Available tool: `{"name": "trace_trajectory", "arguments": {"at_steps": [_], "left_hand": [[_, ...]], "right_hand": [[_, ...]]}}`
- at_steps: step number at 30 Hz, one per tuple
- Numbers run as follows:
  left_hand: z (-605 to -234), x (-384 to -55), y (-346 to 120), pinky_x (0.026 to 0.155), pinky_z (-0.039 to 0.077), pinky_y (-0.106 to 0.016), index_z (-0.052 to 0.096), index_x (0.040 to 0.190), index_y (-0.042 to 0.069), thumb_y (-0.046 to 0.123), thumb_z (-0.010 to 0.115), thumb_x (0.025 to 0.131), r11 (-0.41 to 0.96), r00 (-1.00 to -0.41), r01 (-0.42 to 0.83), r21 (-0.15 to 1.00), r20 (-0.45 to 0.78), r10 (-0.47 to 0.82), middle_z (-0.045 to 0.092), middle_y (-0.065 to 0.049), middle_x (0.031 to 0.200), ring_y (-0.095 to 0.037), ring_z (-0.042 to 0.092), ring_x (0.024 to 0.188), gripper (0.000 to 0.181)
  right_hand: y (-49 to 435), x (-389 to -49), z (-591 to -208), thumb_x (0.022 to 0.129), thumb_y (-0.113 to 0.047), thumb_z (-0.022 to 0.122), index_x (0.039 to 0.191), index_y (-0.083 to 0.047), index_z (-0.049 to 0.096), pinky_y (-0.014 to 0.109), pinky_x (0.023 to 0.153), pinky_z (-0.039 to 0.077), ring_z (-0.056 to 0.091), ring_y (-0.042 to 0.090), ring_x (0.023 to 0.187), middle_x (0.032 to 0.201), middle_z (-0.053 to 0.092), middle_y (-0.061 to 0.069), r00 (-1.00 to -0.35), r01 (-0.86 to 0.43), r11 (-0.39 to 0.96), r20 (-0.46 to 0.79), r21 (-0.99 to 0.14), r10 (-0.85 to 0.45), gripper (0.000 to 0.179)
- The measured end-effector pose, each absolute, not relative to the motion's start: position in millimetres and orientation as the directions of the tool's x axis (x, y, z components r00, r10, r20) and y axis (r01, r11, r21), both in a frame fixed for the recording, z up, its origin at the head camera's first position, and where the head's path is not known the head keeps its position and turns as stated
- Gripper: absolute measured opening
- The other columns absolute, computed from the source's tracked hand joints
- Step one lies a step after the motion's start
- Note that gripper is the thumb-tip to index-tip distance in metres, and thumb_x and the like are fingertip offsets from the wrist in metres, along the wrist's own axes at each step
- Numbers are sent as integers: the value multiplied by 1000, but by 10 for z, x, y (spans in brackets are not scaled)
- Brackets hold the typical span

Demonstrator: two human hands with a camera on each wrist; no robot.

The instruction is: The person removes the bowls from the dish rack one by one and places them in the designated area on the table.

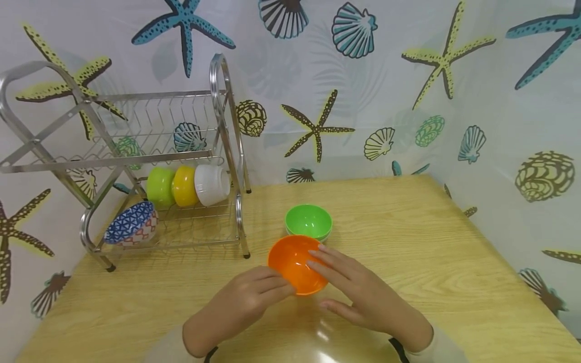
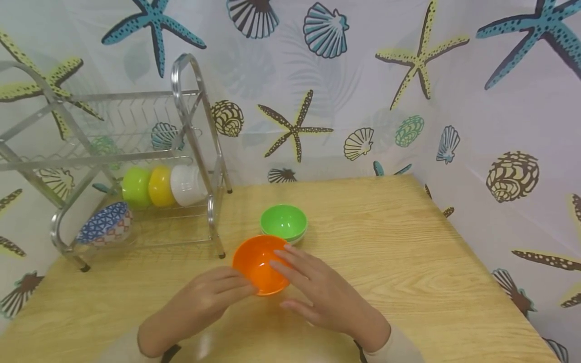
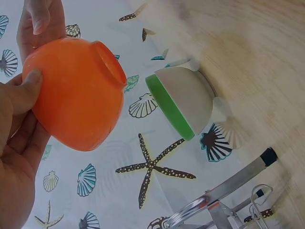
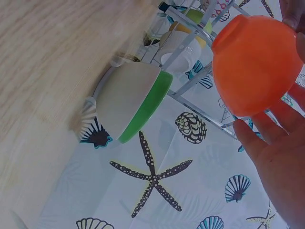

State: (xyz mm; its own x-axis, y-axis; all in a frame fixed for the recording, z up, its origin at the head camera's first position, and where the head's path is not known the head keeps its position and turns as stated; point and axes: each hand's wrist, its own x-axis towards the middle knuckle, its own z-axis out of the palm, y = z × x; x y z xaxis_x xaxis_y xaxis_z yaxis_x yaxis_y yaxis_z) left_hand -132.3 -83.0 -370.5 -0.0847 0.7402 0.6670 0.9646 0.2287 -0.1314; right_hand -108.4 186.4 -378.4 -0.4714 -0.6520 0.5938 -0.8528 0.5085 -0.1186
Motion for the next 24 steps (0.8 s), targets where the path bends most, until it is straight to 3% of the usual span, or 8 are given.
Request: {"name": "trace_trajectory", "arguments": {"at_steps": [8, 14, 19, 24], "left_hand": [[-3665, -1335, -773, 90, 52, -21, 72, 106, 7, -3, 74, 74, 227, -66, 961, -158, 668, 741, 71, 1, 100, -12, 64, 94, 34], [-3673, -1357, -777, 90, 52, -21, 72, 106, 7, 0, 65, 86, 241, -62, 955, -175, 676, 735, 71, 1, 99, -13, 63, 94, 23], [-3659, -1363, -771, 89, 52, -22, 72, 105, 7, 3, 56, 95, 234, -40, 952, -195, 683, 730, 71, 0, 98, -13, 63, 93, 20], [-3652, -1365, -751, 88, 53, -22, 73, 104, 7, 3, 63, 89, 226, -27, 953, -203, 684, 729, 71, 1, 98, -13, 63, 92, 18]], "right_hand": [[1849, -1067, -3788, 96, -33, 59, 137, -7, 52, 32, 111, 35, 49, 30, 128, 139, 53, 9, -431, -868, 490, 622, -86, -654, 48], [1833, -1082, -3802, 100, -27, 53, 131, -6, 58, 32, 108, 40, 54, 31, 122, 131, 60, 7, -359, -885, 465, 685, -33, -634, 38], [1812, -1105, -3806, 101, -23, 50, 121, -7, 66, 33, 97, 50, 61, 30, 111, 119, 67, 5, -300, -885, 466, 738, 23, -605, 30], [1802, -1117, -3791, 102, -20, 48, 110, -10, 73, 30, 83, 56, 68, 23, 95, 105, 72, 1, -269, -874, 483, 778, 50, -568, 28]]}}
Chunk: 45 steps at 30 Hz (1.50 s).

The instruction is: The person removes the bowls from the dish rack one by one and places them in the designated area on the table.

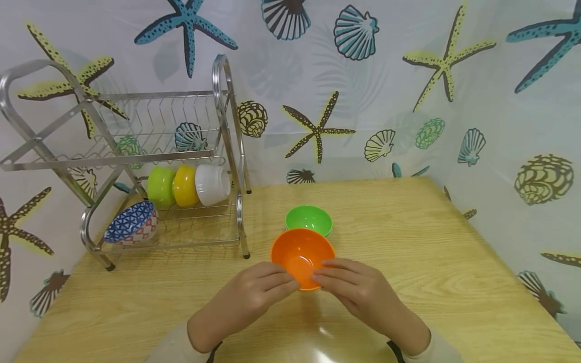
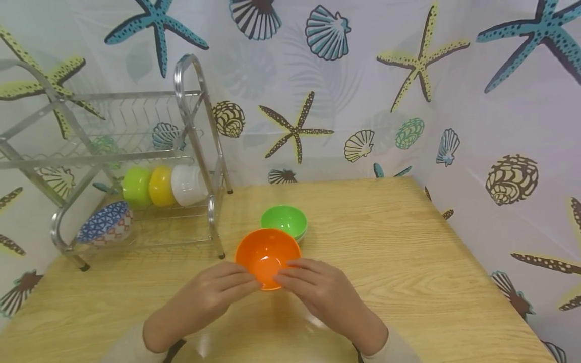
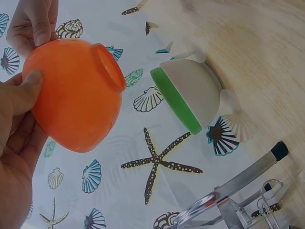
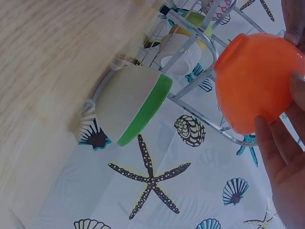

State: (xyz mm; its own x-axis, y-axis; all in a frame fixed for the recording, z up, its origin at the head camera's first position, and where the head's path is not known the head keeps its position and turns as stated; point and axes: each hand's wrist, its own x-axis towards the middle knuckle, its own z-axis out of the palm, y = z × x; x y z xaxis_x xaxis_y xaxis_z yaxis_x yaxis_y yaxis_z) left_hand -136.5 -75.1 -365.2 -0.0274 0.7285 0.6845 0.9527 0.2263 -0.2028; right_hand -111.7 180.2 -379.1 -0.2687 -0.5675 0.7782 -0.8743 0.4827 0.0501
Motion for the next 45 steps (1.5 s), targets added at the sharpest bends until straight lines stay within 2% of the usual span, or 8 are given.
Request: {"name": "trace_trajectory", "arguments": {"at_steps": [9, 17, 27, 40, 43, 45], "left_hand": [[-3634, -1365, -736, 90, 52, -22, 73, 104, 7, 2, 64, 85, 240, -28, 944, -225, 671, 740, 71, 2, 98, -13, 62, 94, 21], [-3631, -1372, -717, 92, 50, -21, 72, 105, 7, 4, 45, 100, 244, -17, 935, -259, 652, 758, 71, 2, 98, -13, 62, 94, 28], [-3625, -1362, -722, 93, 49, -20, 71, 106, 7, 3, 58, 93, 236, -35, 944, -232, 638, 769, 70, 1, 100, -13, 61, 95, 19], [-3632, -1371, -722, 92, 50, -20, 70, 106, 7, 2, 45, 100, 258, -35, 924, -281, 610, 791, 69, 2, 99, -12, 61, 94, 27], [-3638, -1373, -724, 91, 50, -20, 70, 107, 8, 2, 45, 99, 260, -36, 921, -290, 602, 797, 68, 2, 100, -12, 60, 94, 27], [-3642, -1376, -727, 92, 50, -21, 70, 108, 7, 2, 50, 97, 260, -40, 923, -285, 600, 799, 68, 2, 101, -13, 60, 95, 23]], "right_hand": [[1796, -1119, -3783, 101, -19, 49, 101, -9, 75, 30, 78, 58, 69, 21, 87, 96, 73, 2, -247, -860, 504, 795, 83, -554, 28], [1803, -1131, -3791, 101, -17, 49, 92, -9, 76, 29, 75, 58, 69, 20, 85, 92, 74, 2, -245, -855, 512, 805, 83, -540, 30], [1793, -1131, -3830, 102, -12, 47, 90, -5, 75, 30, 76, 58, 68, 22, 83, 88, 73, 5, -207, -849, 514, 819, 121, -535, 31], [1783, -1149, -3839, 102, -9, 45, 89, -3, 72, 27, 80, 56, 66, 22, 84, 89, 72, 6, -196, -869, 480, 805, 122, -560, 31], [1779, -1156, -3841, 102, -7, 45, 89, -3, 72, 26, 80, 56, 65, 22, 83, 88, 71, 6, -191, -874, 472, 808, 120, -558, 30], [1777, -1159, -3842, 101, -7, 45, 88, -3, 72, 26, 80, 56, 65, 21, 83, 88, 71, 6, -191, -876, 469, 809, 115, -555, 30]]}}
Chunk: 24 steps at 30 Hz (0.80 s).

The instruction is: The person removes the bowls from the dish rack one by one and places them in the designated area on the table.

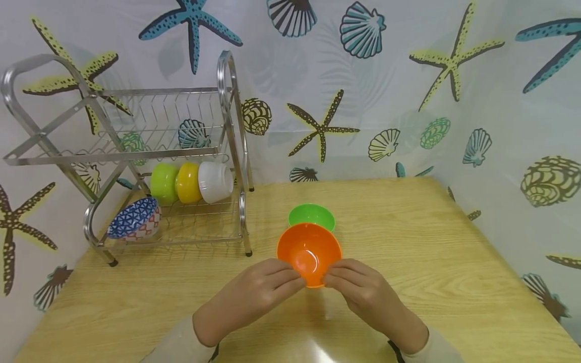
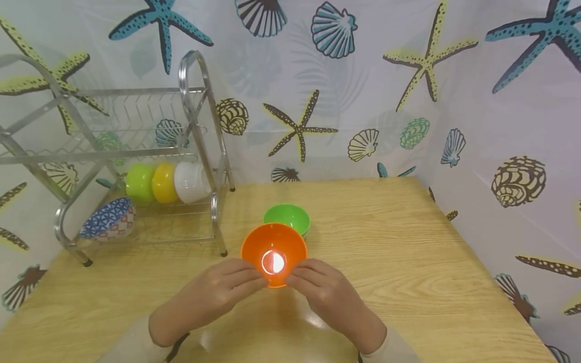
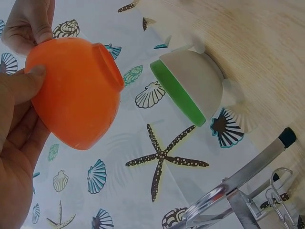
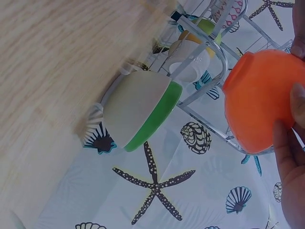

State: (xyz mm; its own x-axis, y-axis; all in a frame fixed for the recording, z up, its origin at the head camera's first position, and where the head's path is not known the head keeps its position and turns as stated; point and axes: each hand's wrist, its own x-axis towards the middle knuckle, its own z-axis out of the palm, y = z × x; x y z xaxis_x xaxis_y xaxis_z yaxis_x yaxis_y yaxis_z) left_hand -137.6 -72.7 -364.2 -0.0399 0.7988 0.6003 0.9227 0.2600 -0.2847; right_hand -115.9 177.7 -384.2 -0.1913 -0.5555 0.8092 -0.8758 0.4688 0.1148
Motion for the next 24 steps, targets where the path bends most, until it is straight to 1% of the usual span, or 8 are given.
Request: {"name": "trace_trajectory", "arguments": {"at_steps": [2, 4, 7, 9, 12, 17, 19, 24], "left_hand": [[-3643, -1376, -736, 97, 48, -24, 69, 110, 7, 1, 58, 92, 260, -56, 930, -261, 598, 800, 69, 1, 104, -13, 61, 99, 22], [-3644, -1379, -746, 102, 46, -28, 68, 112, 7, 1, 64, 87, 260, -71, 936, -236, 597, 799, 69, 0, 106, -15, 62, 102, 26], [-3644, -1380, -756, 107, 42, -33, 68, 114, 6, 1, 65, 85, 264, -92, 942, -205, 600, 794, 70, -2, 109, -16, 63, 106, 29], [-3646, -1380, -758, 106, 42, -33, 68, 114, 5, 3, 63, 88, 265, -92, 944, -198, 611, 786, 70, -2, 109, -16, 63, 106, 26], [-3655, -1382, -756, 104, 44, -34, 68, 113, 5, 8, 66, 89, 273, -102, 946, -173, 639, 762, 70, -3, 109, -16, 64, 106, 25], [-3674, -1408, -771, 100, 48, -39, 64, 120, 6, 17, 77, 82, 293, -148, 951, -103, 679, 719, 66, -7, 119, -21, 62, 111, 42], [-3677, -1418, -791, 99, 48, -42, 62, 124, 7, 19, 77, 82, 295, -163, 952, -78, 688, 708, 63, -8, 124, -23, 60, 114, 47], [-3671, -1445, -856, 100, 47, -45, 58, 130, 6, 18, 71, 87, 282, -183, 959, -18, 721, 668, 59, -10, 130, -26, 57, 118, 46]], "right_hand": [[1772, -1160, -3841, 102, -8, 45, 88, -3, 72, 26, 81, 56, 65, 21, 83, 88, 71, 6, -198, -876, 470, 810, 107, -553, 30], [1768, -1161, -3839, 102, -8, 46, 88, -3, 72, 25, 81, 55, 65, 21, 83, 88, 71, 6, -207, -875, 473, 810, 97, -549, 30], [1763, -1163, -3839, 102, -9, 46, 88, -3, 72, 25, 82, 55, 65, 21, 84, 88, 71, 5, -216, -875, 475, 808, 88, -548, 30], [1761, -1167, -3842, 102, -9, 46, 88, -3, 72, 25, 82, 55, 65, 21, 84, 88, 71, 5, -214, -877, 472, 809, 88, -548, 30], [1760, -1172, -3850, 102, -9, 46, 88, -3, 72, 26, 82, 55, 65, 21, 84, 88, 71, 6, -212, -880, 467, 811, 84, -546, 30], [1766, -1175, -3861, 102, -11, 46, 88, -4, 72, 27, 79, 57, 65, 21, 83, 88, 71, 5, -241, -869, 489, 807, 67, -539, 30], [1774, -1179, -3866, 102, -12, 46, 88, -4, 72, 27, 78, 57, 66, 21, 83, 88, 72, 5, -255, -862, 503, 804, 63, -537, 31], [1791, -1204, -3865, 102, -13, 46, 88, -4, 72, 28, 76, 58, 66, 21, 82, 88, 72, 6, -273, -853, 519, 802, 54, -532, 31]]}}
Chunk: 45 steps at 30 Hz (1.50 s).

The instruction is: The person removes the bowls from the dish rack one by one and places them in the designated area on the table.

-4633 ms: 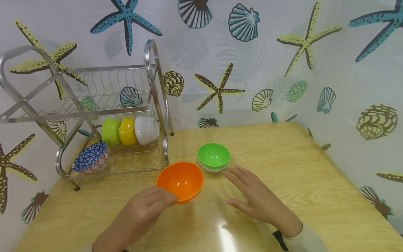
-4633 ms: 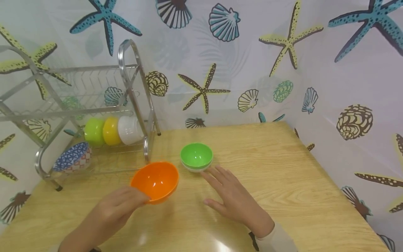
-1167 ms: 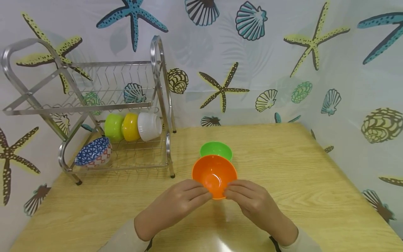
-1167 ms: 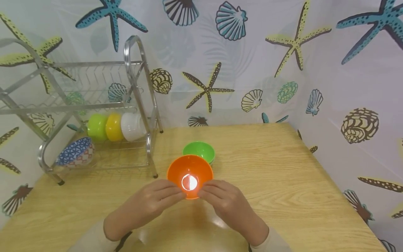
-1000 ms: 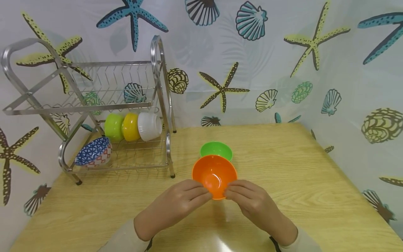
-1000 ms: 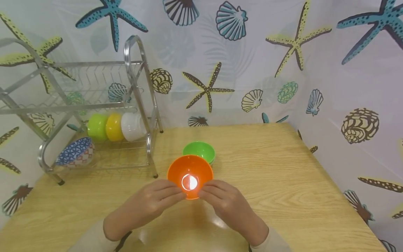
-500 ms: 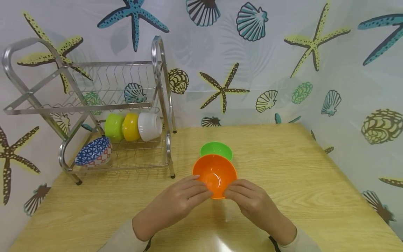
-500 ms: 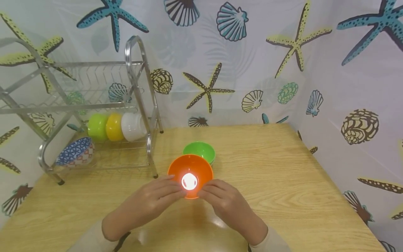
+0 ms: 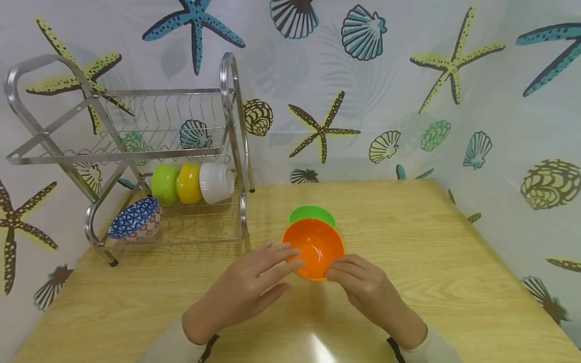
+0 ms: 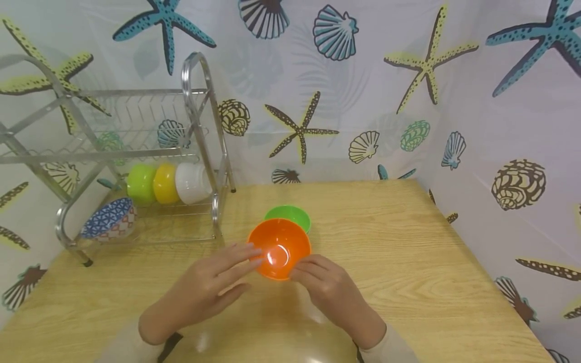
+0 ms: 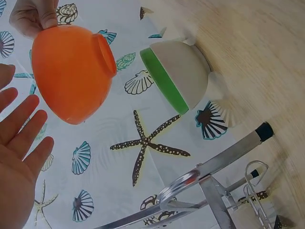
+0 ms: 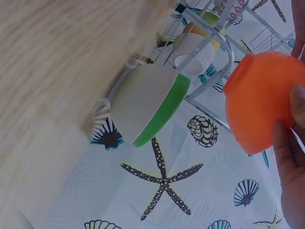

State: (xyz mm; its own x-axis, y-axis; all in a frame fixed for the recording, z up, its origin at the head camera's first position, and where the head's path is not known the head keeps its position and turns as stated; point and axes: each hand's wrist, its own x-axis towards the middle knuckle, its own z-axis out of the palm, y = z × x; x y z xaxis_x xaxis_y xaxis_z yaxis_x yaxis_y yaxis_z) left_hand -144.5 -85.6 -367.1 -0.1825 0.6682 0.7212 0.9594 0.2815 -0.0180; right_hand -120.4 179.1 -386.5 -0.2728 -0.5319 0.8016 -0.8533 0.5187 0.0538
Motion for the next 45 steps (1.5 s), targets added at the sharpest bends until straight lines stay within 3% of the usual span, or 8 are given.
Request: {"name": "trace_trajectory", "arguments": {"at_steps": [12, 18, 22, 27, 31, 35, 40, 45], "left_hand": [[-3697, -1519, -1104, 107, 42, -36, 51, 137, 3, 30, 50, 100, 393, -336, 915, 92, 712, 616, 55, -10, 134, -26, 53, 123, 46], [-3715, -1562, -1244, 110, 35, -27, 48, 139, 4, 35, 46, 101, 448, -407, 883, 143, 709, 575, 52, -11, 137, -27, 51, 124, 49], [-3713, -1573, -1340, 109, 37, -28, 46, 141, 6, 39, 44, 101, 502, -461, 849, 162, 691, 556, 50, -12, 139, -27, 49, 127, 52], [-3706, -1621, -1438, 110, 36, -27, 43, 143, 5, 41, 42, 101, 538, -495, 824, 177, 685, 534, 48, -13, 139, -27, 49, 126, 55], [-3706, -1653, -1527, 110, 37, -32, 40, 145, 5, 46, 41, 100, 583, -538, 791, 183, 660, 524, 44, -14, 143, -29, 45, 129, 60], [-3702, -1679, -1667, 109, 38, -42, 36, 147, 5, 52, 38, 99, 646, -579, 747, 156, 631, 516, 38, -14, 148, -32, 38, 135, 66], [-3688, -1754, -1868, 116, 27, -35, 36, 147, 5, 53, 39, 98, 668, -590, 725, 167, 652, 477, 36, -14, 150, -33, 33, 138, 69], [-3682, -1808, -2036, 118, 21, -36, 35, 148, 6, 54, 42, 97, 670, -617, 707, 226, 661, 427, 35, -16, 150, -33, 29, 140, 69]], "right_hand": [[1856, -1358, -3878, 102, -19, 45, 87, -4, 71, 29, 72, 58, 66, 21, 80, 86, 72, 5, -377, -820, 571, 783, -34, -494, 33], [1868, -1430, -3926, 102, -22, 45, 86, -4, 72, 28, 70, 58, 65, 20, 80, 85, 72, 5, -423, -795, 602, 783, -79, -456, 36], [1860, -1485, -3945, 101, -22, 47, 86, -3, 72, 29, 70, 58, 65, 20, 79, 85, 72, 6, -443, -777, 623, 782, -91, -438, 35], [1855, -1581, -3927, 86, -2, 69, 86, -3, 72, 31, 71, 59, 65, 21, 82, 85, 72, 7, -472, -753, 651, 769, -98, -431, 4], [1856, -1666, -3933, 69, 12, 78, 83, -3, 71, 32, 71, 59, 66, 22, 81, 83, 72, 6, -462, -744, 663, 782, -86, -417, 21], [1867, -1731, -3971, 68, 11, 79, 81, -3, 71, 32, 70, 59, 65, 21, 80, 82, 72, 6, -463, -741, 664, 790, -96, -402, 21], [1885, -1815, -4039, 71, 10, 77, 84, -3, 72, 31, 71, 59, 65, 20, 81, 83, 72, 6, -487, -736, 667, 775, -116, -403, 19], [1877, -1893, -4088, 72, 9, 77, 85, -3, 73, 31, 73, 59, 66, 21, 82, 84, 73, 7, -511, -731, 670, 753, -126, -416, 18]]}}
